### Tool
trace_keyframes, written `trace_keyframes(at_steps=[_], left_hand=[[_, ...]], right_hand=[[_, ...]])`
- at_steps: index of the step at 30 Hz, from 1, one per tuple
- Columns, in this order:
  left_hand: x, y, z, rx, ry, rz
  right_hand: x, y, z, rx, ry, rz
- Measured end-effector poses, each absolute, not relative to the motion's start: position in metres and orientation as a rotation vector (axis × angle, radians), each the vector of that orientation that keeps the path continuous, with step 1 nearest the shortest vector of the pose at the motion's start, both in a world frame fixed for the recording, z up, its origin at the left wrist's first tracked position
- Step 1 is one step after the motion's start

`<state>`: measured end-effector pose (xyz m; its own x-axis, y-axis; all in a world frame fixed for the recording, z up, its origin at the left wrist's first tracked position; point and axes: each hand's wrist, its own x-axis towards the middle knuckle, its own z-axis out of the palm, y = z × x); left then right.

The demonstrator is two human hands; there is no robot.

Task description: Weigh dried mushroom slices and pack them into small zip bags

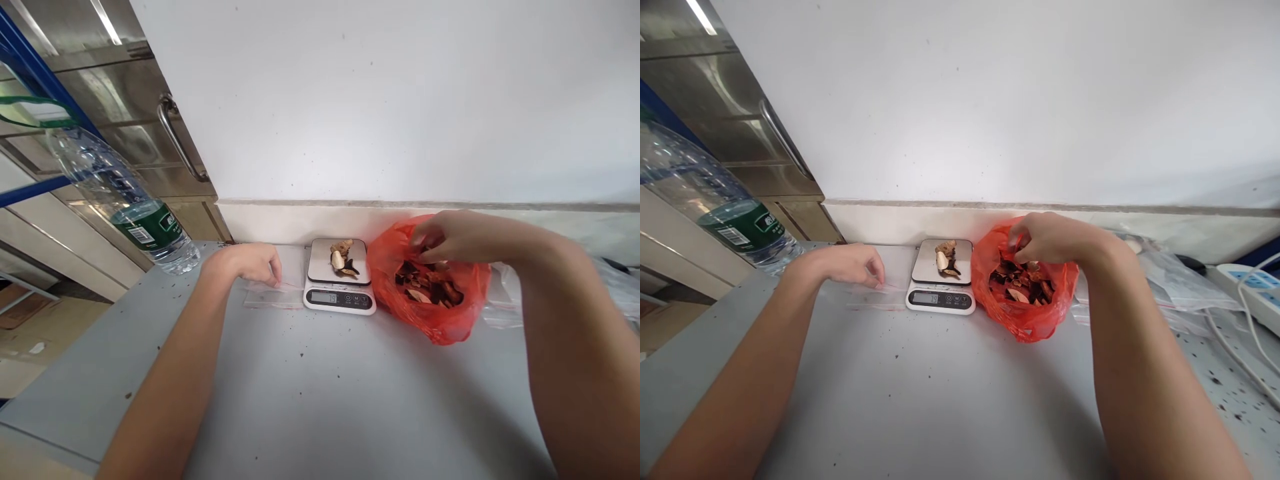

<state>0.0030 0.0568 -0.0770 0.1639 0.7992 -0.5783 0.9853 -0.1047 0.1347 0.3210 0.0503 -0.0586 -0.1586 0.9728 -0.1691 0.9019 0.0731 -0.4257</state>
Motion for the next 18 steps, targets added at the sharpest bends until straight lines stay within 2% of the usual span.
trace_keyframes(at_steps=[3, 12, 18], left_hand=[[0.003, 0.057, -0.077, 1.972, 1.679, -0.490], [0.002, 0.056, -0.078, 1.985, 1.670, -0.488], [0.001, 0.056, -0.079, 2.002, 1.667, -0.471]], right_hand=[[0.305, 0.042, -0.049, -1.860, -2.203, 0.939], [0.254, 0.053, -0.087, -1.784, -1.929, 0.748], [0.254, 0.055, -0.095, -1.768, -1.904, 0.865]])
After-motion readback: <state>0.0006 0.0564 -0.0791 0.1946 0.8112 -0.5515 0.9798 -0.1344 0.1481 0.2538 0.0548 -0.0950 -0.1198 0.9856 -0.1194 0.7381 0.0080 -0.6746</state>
